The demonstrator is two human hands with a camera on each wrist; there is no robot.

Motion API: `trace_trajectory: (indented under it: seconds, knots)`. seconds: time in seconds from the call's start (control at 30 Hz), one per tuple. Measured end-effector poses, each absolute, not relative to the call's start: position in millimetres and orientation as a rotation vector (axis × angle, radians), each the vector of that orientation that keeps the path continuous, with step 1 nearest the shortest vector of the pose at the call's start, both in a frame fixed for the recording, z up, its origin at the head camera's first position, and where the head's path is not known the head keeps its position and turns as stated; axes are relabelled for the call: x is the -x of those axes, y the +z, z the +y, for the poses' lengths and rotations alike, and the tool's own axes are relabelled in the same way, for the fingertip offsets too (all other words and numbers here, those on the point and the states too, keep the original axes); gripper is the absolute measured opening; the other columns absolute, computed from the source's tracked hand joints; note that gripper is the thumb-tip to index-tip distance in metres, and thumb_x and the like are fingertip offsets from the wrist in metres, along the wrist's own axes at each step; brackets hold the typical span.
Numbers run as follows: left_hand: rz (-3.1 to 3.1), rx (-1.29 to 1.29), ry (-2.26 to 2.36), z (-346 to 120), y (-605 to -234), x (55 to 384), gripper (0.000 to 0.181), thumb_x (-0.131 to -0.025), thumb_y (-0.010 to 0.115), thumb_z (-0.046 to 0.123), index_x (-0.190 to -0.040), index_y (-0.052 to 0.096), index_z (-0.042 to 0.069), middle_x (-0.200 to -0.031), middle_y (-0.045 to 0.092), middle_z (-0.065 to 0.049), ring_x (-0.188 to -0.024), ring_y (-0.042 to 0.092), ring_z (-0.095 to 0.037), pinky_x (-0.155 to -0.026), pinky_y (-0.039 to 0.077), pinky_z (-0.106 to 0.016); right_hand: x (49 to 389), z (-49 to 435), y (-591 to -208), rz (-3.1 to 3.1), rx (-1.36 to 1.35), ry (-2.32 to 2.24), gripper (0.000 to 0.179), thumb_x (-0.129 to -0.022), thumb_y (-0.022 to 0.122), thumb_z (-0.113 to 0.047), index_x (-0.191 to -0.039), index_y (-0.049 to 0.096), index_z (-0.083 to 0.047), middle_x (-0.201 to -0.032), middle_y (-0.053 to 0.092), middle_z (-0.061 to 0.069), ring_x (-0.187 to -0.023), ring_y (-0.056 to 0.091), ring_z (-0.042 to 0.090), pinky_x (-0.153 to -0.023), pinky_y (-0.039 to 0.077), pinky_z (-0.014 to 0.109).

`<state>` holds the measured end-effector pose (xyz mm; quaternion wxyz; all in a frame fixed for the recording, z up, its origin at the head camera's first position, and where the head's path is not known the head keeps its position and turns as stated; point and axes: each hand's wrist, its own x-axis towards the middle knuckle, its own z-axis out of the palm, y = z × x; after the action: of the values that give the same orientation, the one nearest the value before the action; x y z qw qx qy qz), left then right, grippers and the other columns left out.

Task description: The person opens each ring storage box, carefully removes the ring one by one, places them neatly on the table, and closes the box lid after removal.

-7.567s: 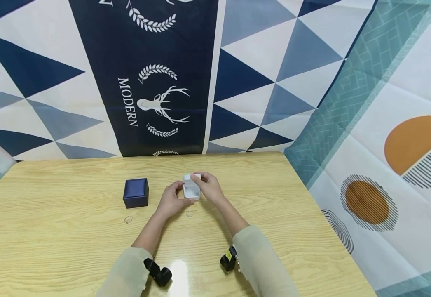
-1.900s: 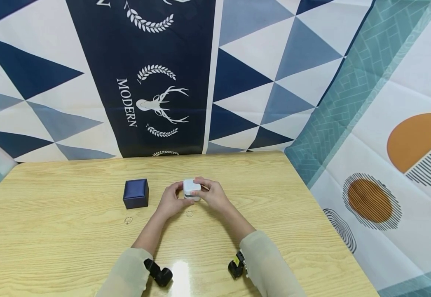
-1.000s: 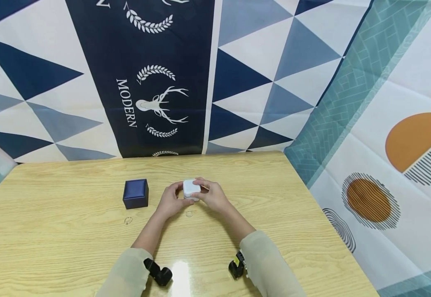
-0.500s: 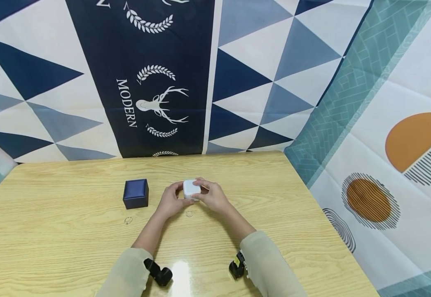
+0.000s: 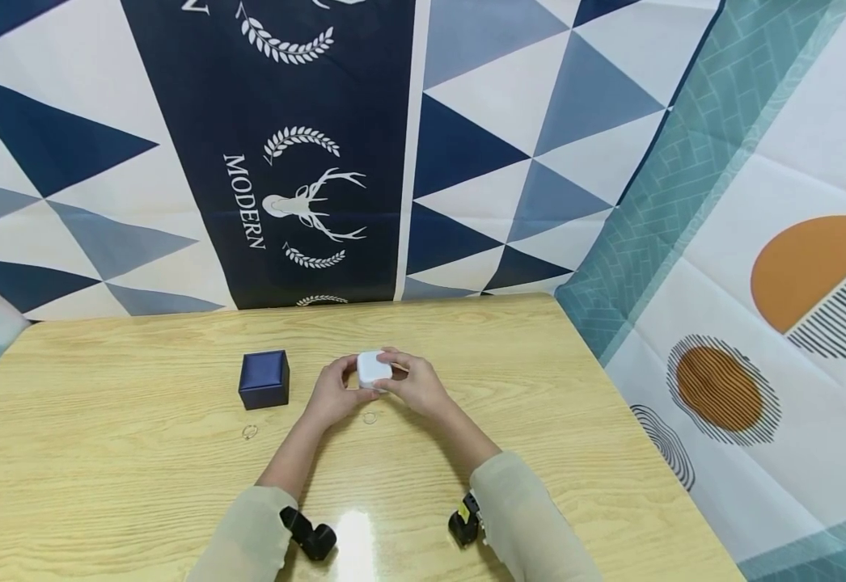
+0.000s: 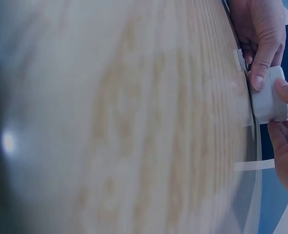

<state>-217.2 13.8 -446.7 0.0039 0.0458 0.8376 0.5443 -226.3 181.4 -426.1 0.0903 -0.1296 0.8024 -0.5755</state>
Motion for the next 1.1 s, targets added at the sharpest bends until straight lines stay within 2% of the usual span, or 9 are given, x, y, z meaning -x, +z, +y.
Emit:
trace_trajectory:
  seconds: [0.13,0.27,0.43,0.6,0.9,1.1]
  knots:
    - [2.612,-0.133,1.710,13.8,-445.4,216.7,0.065,-0.072,0.081,0.014,-0.129,0.052,0.001,-0.129,0.055,-0.016,-0.123,0.043,-0.032,-0.107,0.037,-0.045,222.0,180.9,-417.9,2.372,0.385,-1.699,0.051,-0.082,0.066,0.003,-0.130,0.049,0.008,-0.146,0.037,0.021,-0.124,0.049,0.038,-0.094,0.050,0.029]
    - [2.608,-0.136,1.714,13.4,-444.8,215.9,0.066,-0.072,0.080,0.013,-0.129,0.051,0.001,-0.129,0.054,-0.016,-0.123,0.043,-0.032,-0.107,0.038,-0.044,215.5,179.2,-408.5,2.447,0.384,-1.638,0.053,-0.082,0.067,0.001,-0.131,0.048,0.007,-0.138,0.046,0.024,-0.120,0.052,0.038,-0.092,0.052,0.031]
    - [2.585,-0.157,1.733,12.0,-446.2,215.3,0.070,-0.071,0.081,0.014,-0.132,0.049,0.002,-0.130,0.054,-0.016,-0.124,0.043,-0.031,-0.106,0.040,-0.042,224.7,184.4,-425.0,2.565,0.360,-1.567,0.051,-0.083,0.070,-0.015,-0.131,0.053,-0.005,-0.127,0.058,0.016,-0.111,0.061,0.030,-0.088,0.055,0.033]
    - [2.525,-0.216,1.792,9.4,-445.8,214.2,0.081,-0.068,0.084,0.015,-0.137,0.042,0.001,-0.131,0.052,-0.018,-0.125,0.045,-0.032,-0.109,0.038,-0.043,224.7,188.2,-422.3,2.654,0.334,-1.517,0.042,-0.090,0.063,-0.029,-0.126,0.058,-0.009,-0.123,0.062,0.011,-0.104,0.063,0.025,-0.088,0.054,0.036]
    - [2.444,-0.195,1.852,6.8,-445.9,213.9,0.084,-0.070,0.081,0.012,-0.140,0.037,0.001,-0.129,0.052,-0.016,-0.122,0.047,-0.031,-0.105,0.040,-0.047,225.7,193.7,-420.1,2.728,0.253,-1.551,0.029,-0.092,0.060,-0.024,-0.112,0.065,-0.003,-0.093,0.067,0.011,-0.080,0.059,0.014,-0.067,0.051,0.021]
    - [2.480,-0.195,1.825,3.3,-441.6,213.4,0.081,-0.072,0.081,0.012,-0.140,0.039,0.004,-0.129,0.053,-0.014,-0.119,0.051,-0.030,-0.101,0.044,-0.046,227.8,195.6,-415.0,2.736,0.219,-1.571,0.029,-0.094,0.057,-0.025,-0.108,0.065,-0.001,-0.090,0.065,0.014,-0.080,0.061,0.025,-0.064,0.054,0.024]
